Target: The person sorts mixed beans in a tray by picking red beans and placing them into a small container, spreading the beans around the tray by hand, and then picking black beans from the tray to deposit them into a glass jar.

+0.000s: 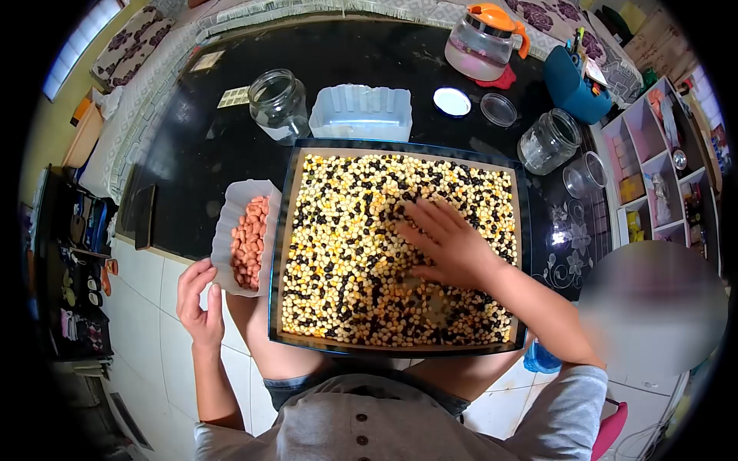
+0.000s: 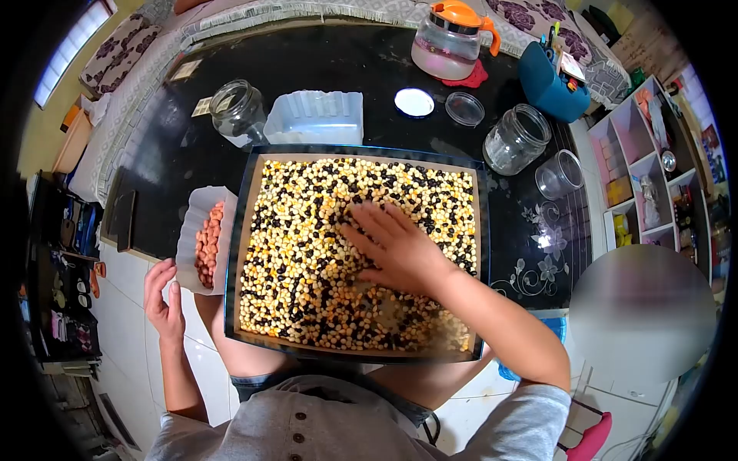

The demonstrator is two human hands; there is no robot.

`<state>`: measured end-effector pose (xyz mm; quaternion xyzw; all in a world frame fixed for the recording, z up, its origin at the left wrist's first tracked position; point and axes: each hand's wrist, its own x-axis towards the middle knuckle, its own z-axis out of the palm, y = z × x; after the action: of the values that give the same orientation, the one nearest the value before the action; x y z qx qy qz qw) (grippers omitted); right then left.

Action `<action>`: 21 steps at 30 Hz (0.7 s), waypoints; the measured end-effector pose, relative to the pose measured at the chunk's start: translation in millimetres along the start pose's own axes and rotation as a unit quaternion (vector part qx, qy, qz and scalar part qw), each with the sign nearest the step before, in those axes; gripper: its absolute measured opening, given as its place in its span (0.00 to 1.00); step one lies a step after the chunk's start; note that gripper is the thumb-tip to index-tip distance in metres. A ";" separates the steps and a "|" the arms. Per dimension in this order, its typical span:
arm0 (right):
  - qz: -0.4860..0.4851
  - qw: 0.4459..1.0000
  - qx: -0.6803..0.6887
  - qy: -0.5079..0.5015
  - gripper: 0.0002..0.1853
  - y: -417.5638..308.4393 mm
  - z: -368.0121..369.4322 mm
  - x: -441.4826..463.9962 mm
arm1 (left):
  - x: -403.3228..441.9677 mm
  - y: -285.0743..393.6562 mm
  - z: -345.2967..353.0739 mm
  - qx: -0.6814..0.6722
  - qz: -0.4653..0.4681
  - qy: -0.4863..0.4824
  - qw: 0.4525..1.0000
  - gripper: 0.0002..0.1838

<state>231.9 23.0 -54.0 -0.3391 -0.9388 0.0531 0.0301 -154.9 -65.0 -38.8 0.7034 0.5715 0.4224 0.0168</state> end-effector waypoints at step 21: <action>0.061 0.994 0.072 -0.047 0.34 -51.1 34.0 68.3 | -0.2 0.9 -17.8 0.011 0.012 0.007 1.000 0.07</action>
<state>144.0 25.0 -80.2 -0.3894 -0.9107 0.1376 0.0070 -165.2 -73.6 -27.0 0.7071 0.5680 0.4212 -0.0006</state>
